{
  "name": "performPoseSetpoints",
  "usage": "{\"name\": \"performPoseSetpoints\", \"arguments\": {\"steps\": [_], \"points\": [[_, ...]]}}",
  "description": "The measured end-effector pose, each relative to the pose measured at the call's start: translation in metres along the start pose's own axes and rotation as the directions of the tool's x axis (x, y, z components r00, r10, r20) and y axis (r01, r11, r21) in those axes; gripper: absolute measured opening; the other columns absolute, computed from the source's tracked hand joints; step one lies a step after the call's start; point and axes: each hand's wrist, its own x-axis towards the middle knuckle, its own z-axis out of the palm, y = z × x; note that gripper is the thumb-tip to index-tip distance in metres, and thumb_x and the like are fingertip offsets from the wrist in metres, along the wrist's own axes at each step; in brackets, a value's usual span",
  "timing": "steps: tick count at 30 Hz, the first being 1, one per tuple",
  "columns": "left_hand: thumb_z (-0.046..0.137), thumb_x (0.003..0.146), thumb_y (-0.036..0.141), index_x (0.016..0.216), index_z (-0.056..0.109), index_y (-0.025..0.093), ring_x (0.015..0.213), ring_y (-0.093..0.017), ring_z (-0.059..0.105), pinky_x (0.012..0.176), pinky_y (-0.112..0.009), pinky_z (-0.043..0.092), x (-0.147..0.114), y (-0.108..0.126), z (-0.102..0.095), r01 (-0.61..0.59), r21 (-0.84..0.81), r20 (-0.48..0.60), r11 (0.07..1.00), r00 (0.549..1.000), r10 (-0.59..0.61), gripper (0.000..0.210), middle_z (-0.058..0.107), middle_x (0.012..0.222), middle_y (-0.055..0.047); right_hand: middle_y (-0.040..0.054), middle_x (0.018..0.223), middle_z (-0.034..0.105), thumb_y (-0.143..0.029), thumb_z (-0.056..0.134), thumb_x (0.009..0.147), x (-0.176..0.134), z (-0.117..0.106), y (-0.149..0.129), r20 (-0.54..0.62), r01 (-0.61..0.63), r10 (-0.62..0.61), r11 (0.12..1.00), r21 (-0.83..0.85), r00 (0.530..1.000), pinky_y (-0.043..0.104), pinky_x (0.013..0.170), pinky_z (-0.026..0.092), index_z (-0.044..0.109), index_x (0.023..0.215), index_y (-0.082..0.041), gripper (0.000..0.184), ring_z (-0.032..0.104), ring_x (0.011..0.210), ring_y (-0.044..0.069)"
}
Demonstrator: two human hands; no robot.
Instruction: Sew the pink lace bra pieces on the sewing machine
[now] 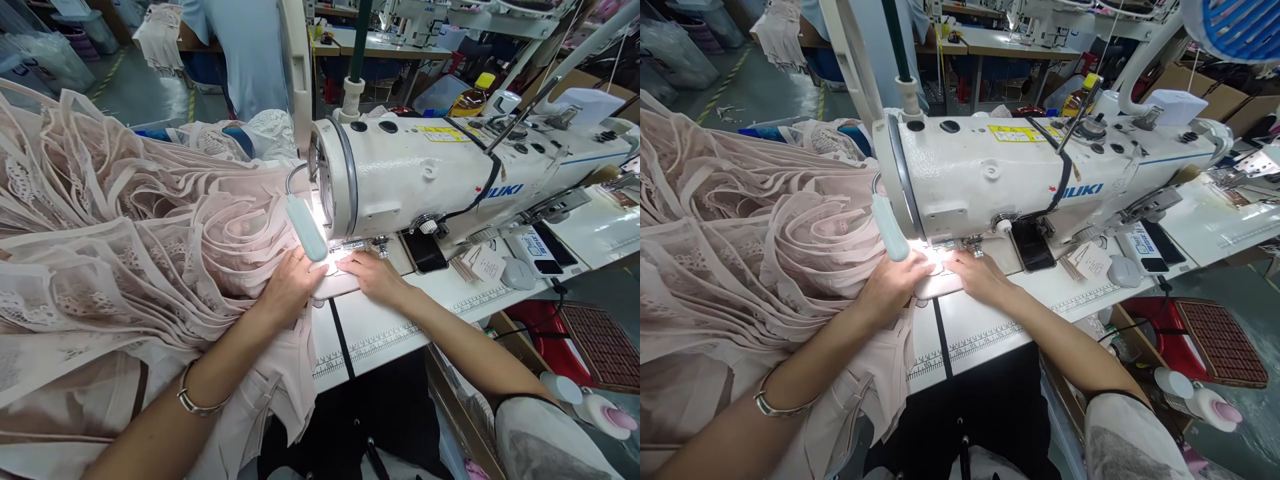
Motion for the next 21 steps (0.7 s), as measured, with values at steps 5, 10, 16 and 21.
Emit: {"name": "performPoseSetpoints", "arguments": {"steps": [5, 10, 16, 21], "points": [[0.037, 0.099, 0.005, 0.118, 0.065, 0.011, 0.077, -0.022, 0.055, 0.064, -0.033, 0.041, 0.003, 0.01, -0.002, -0.009, 0.048, 0.153, 0.999, 0.988, 0.002, 0.034, 0.062, 0.086, -0.009, 0.0046, 0.115, 0.074, -0.006, 0.043, 0.091, -0.002, 0.003, 0.001, -0.074, 0.001, 0.0, 1.0, 0.002, 0.997, 0.028, 0.065, 0.047, 0.074, 0.119, -0.025, 0.045, 0.066, 0.094, 0.02], [0.044, 0.099, 0.011, 0.121, 0.066, 0.018, 0.083, -0.024, 0.055, 0.065, -0.032, 0.041, 0.002, 0.009, -0.001, 0.077, 0.021, 0.121, 0.997, 0.99, -0.078, 0.032, 0.06, 0.093, -0.01, 0.0033, 0.116, 0.075, -0.008, 0.042, 0.093, -0.005, 0.006, 0.004, -0.133, -0.055, 0.06, 0.998, 0.039, 0.989, 0.028, 0.066, 0.048, 0.073, 0.119, -0.026, 0.045, 0.068, 0.095, 0.02], [0.042, 0.103, 0.012, 0.107, 0.071, 0.017, 0.076, -0.017, 0.054, 0.068, -0.028, 0.044, -0.001, 0.007, 0.007, -0.057, -0.149, 0.001, 0.987, 0.998, 0.058, 0.029, 0.064, 0.086, -0.004, 0.002, 0.107, 0.077, -0.007, 0.041, 0.093, -0.005, 0.004, 0.006, -0.188, 0.027, 0.001, 0.989, 0.145, 0.982, 0.027, 0.074, 0.052, 0.074, 0.105, -0.024, 0.04, 0.069, 0.098, 0.018], [0.043, 0.1, 0.006, 0.087, 0.07, 0.015, 0.071, -0.018, 0.051, 0.067, -0.03, 0.043, 0.003, 0.013, 0.009, -0.086, -0.022, -0.02, 0.996, 0.996, 0.086, 0.031, 0.059, 0.076, -0.004, 0.0028, 0.096, 0.076, -0.006, 0.041, 0.093, -0.004, 0.005, 0.006, -0.233, 0.132, -0.092, 0.978, 0.164, 0.968, 0.026, 0.069, 0.051, 0.074, 0.096, -0.021, 0.037, 0.068, 0.089, 0.016]]}}
